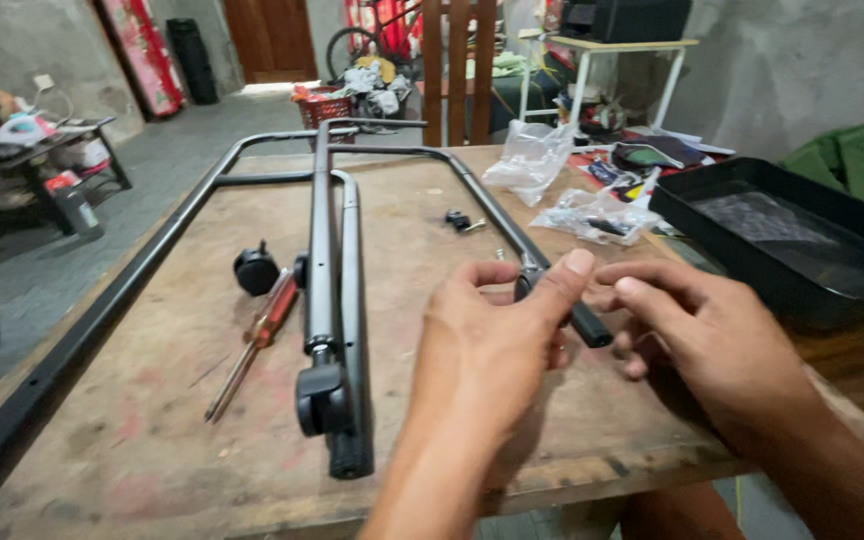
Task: The person assembles a metal frame by attaching caster wheels to the legs. They insert bolts into the wheel brackets, align the brackets with the frame legs, and tighten the nuts using a small wrench. The work is performed on a wooden table in a cluttered room.
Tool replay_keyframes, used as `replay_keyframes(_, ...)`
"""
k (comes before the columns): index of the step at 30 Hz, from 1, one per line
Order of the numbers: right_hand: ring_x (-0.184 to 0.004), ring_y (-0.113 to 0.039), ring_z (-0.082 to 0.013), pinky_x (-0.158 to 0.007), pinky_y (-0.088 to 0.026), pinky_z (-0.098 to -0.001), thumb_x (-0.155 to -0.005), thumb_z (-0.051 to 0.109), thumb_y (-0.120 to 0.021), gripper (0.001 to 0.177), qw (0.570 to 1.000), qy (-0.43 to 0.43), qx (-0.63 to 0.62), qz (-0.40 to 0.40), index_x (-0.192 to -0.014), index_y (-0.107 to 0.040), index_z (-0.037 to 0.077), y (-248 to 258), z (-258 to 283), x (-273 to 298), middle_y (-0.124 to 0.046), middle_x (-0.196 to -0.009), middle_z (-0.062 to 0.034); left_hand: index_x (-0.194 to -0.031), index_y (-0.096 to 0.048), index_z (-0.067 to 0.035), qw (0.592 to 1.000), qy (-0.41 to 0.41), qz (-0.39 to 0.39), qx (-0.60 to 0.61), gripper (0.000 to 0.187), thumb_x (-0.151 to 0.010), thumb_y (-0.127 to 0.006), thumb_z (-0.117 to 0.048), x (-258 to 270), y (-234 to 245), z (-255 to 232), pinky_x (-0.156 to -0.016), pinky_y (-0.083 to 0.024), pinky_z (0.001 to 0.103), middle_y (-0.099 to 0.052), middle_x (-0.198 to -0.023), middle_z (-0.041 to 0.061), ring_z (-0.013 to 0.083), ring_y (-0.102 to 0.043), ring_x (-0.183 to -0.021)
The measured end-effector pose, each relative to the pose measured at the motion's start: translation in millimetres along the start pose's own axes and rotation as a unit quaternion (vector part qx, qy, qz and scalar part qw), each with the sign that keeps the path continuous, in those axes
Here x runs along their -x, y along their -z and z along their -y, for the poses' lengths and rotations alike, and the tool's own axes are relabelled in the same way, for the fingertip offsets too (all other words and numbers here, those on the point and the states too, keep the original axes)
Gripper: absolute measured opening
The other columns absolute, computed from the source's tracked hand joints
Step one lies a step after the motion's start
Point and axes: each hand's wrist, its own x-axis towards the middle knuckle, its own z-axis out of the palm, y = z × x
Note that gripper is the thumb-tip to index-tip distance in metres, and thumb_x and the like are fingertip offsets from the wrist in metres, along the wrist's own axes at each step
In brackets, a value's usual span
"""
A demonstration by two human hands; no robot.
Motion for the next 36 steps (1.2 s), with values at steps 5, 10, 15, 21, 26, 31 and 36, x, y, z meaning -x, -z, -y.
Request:
replay_keyframes(5,-0.070,-0.061,-0.0154,-0.059,-0.052,-0.0300,-0.102,0.027,-0.052,0.036,0.993,0.012,-0.112,0.024,-0.113,-0.069,-0.003,10.4,-4.3,-2.5,-0.070,-0.093,-0.0082,-0.120,-0.056,-0.001,0.997,-0.026,-0.004,0.069,0.072,-0.067,-0.085,-0.041,-9.4,-41.1,10.1,-0.049,-0.057,0.029,-0.078,-0.087,0.012,0.0147,-0.072,-0.067)
replay_keyframes(10,-0.088,-0.069,-0.0203,-0.065,-0.055,-0.0365,-0.109,0.034,-0.041,0.041,0.956,0.050,-0.253,0.143,-0.128,-0.064,0.005,25.6,-9.0,-8.6,-0.073,-0.108,-0.0091,-0.120,-0.060,-0.001,0.990,-0.137,-0.019,-0.009,0.073,-0.068,-0.091,-0.041,-9.1,-58.9,9.9,-0.061,-0.061,0.033,-0.077,-0.095,0.012,0.0207,-0.076,-0.077)
replay_keyframes(15,-0.090,-0.070,-0.0214,-0.077,-0.058,-0.0394,-0.112,0.041,-0.040,0.049,0.927,0.078,-0.312,0.195,-0.129,-0.062,0.000,27.3,-8.6,-10.8,-0.073,-0.102,-0.0102,-0.114,-0.059,-0.003,0.991,-0.111,-0.005,-0.073,0.074,-0.059,-0.093,-0.038,-12.6,-67.9,8.2,-0.065,-0.062,0.033,-0.074,-0.100,0.014,0.0200,-0.074,-0.082)
replay_keyframes(21,-0.088,-0.067,-0.0194,-0.080,-0.054,-0.0368,-0.105,0.028,-0.051,0.037,0.955,0.055,-0.290,0.038,-0.124,-0.065,0.000,19.6,-12.8,-5.8,-0.072,-0.101,-0.0101,-0.123,-0.056,-0.006,0.946,-0.272,0.069,-0.160,0.062,-0.070,-0.086,-0.018,-16.5,-68.4,7.6,-0.078,-0.059,0.041,-0.066,-0.113,0.018,0.0301,-0.067,-0.095)
replay_keyframes(26,-0.069,-0.060,-0.0195,-0.059,-0.051,-0.0379,-0.107,0.036,-0.051,0.042,0.929,-0.007,-0.354,-0.108,-0.122,-0.065,0.000,33.7,-26.2,-11.5,-0.066,-0.086,-0.0098,-0.112,-0.067,-0.008,0.967,-0.075,0.005,-0.244,0.040,-0.080,-0.069,-0.031,-46.8,-49.6,6.1,-0.080,-0.059,0.048,-0.077,-0.096,0.018,0.0366,-0.075,-0.092)
replay_keyframes(31,-0.065,-0.061,-0.0225,-0.053,-0.053,-0.0393,-0.105,0.031,-0.051,0.031,0.957,0.008,-0.272,-0.104,-0.109,-0.056,0.000,26.0,-19.3,-15.0,-0.060,-0.081,-0.0118,-0.094,-0.078,-0.002,0.891,-0.012,0.016,-0.453,0.047,-0.086,-0.074,-0.048,-63.9,-52.8,-2.3,-0.093,-0.054,0.048,-0.073,-0.103,0.025,0.0417,-0.069,-0.105)
replay_keyframes(36,-0.064,-0.063,-0.0199,-0.051,-0.053,-0.0348,-0.099,0.025,-0.055,0.024,0.970,-0.003,-0.226,-0.092,-0.108,-0.060,0.003,18.4,-3.8,-4.1,-0.060,-0.082,-0.0087,-0.093,-0.077,-0.005,0.891,0.046,0.038,-0.451,0.034,-0.076,-0.081,-0.034,-85.1,-57.5,0.5,-0.091,-0.057,0.045,-0.074,-0.105,0.021,0.0369,-0.071,-0.105)
